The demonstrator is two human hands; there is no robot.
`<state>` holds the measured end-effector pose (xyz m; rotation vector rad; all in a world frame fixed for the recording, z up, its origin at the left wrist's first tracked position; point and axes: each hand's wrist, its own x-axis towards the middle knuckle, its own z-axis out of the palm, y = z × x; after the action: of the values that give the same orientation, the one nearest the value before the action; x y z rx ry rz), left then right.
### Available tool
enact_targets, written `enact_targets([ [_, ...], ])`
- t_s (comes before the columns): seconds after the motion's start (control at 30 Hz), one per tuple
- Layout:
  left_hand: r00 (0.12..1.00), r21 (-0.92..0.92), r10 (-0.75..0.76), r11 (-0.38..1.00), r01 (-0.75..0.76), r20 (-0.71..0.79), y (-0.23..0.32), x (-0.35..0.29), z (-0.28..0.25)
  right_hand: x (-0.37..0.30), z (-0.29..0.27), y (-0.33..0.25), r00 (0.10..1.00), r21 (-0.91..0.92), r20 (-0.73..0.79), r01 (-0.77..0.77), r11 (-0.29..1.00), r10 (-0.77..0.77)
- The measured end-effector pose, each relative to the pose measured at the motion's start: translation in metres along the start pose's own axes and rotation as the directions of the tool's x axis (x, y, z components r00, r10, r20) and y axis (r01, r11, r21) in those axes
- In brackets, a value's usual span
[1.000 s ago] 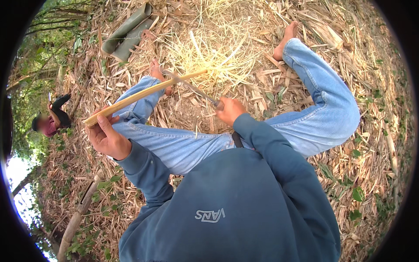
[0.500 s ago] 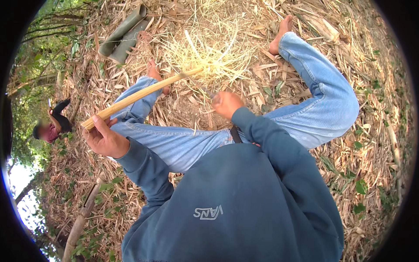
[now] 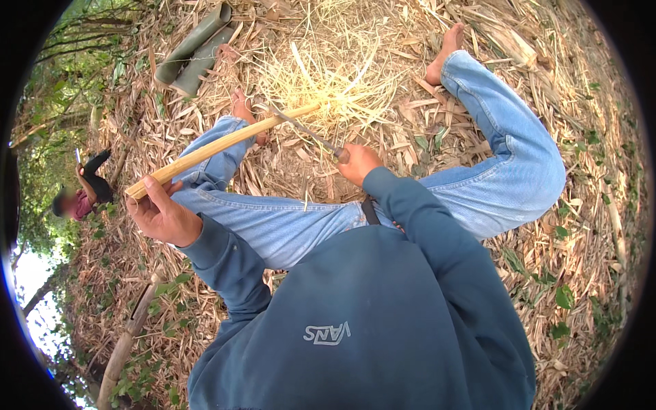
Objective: The person sits on the ground and uses a knife to shave thin strips from a long piece of bamboo. They hold the bamboo with their left hand and scrape the surface with the knife in their right hand, creating a pile of shavings on the ground.
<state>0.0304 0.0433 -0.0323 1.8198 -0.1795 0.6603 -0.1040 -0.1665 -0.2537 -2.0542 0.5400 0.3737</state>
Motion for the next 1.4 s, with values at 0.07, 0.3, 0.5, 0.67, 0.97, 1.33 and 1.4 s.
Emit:
enact_targets([
  [0.07,1.000,0.009,0.012,1.000,-0.012,-0.003,0.001,-0.001,0.003,0.018,0.005,0.025,0.986,-0.031,0.017,-0.168,0.985,0.169],
  [0.3,1.000,-0.062,0.024,0.998,-0.023,0.018,-0.003,0.001,0.003,0.016,-0.001,0.021,0.966,-0.136,-0.050,-0.260,0.956,0.255],
  [0.5,1.000,-0.063,0.018,0.998,-0.017,0.023,-0.006,0.000,-0.001,0.016,-0.006,0.023,0.980,-0.168,0.024,-0.191,0.967,0.197],
  [0.67,1.000,-0.046,-0.031,0.998,0.031,-0.005,-0.005,-0.002,-0.002,0.032,0.006,0.059,0.957,-0.217,0.016,-0.279,0.935,0.289],
  [0.97,0.985,-0.156,-0.004,0.987,0.031,0.172,0.002,-0.006,-0.002,-0.001,-0.008,-0.002,0.996,0.136,0.053,-0.072,0.988,0.066],
  [1.33,0.974,-0.125,-0.028,0.991,0.057,0.224,0.000,-0.006,-0.005,-0.014,-0.003,-0.018,0.997,0.144,-0.020,0.071,0.987,-0.069],
  [1.4,0.978,-0.121,-0.024,0.991,0.050,0.206,-0.003,-0.003,-0.004,-0.010,-0.022,-0.017,0.994,0.034,0.103,-0.034,0.999,0.030],
])
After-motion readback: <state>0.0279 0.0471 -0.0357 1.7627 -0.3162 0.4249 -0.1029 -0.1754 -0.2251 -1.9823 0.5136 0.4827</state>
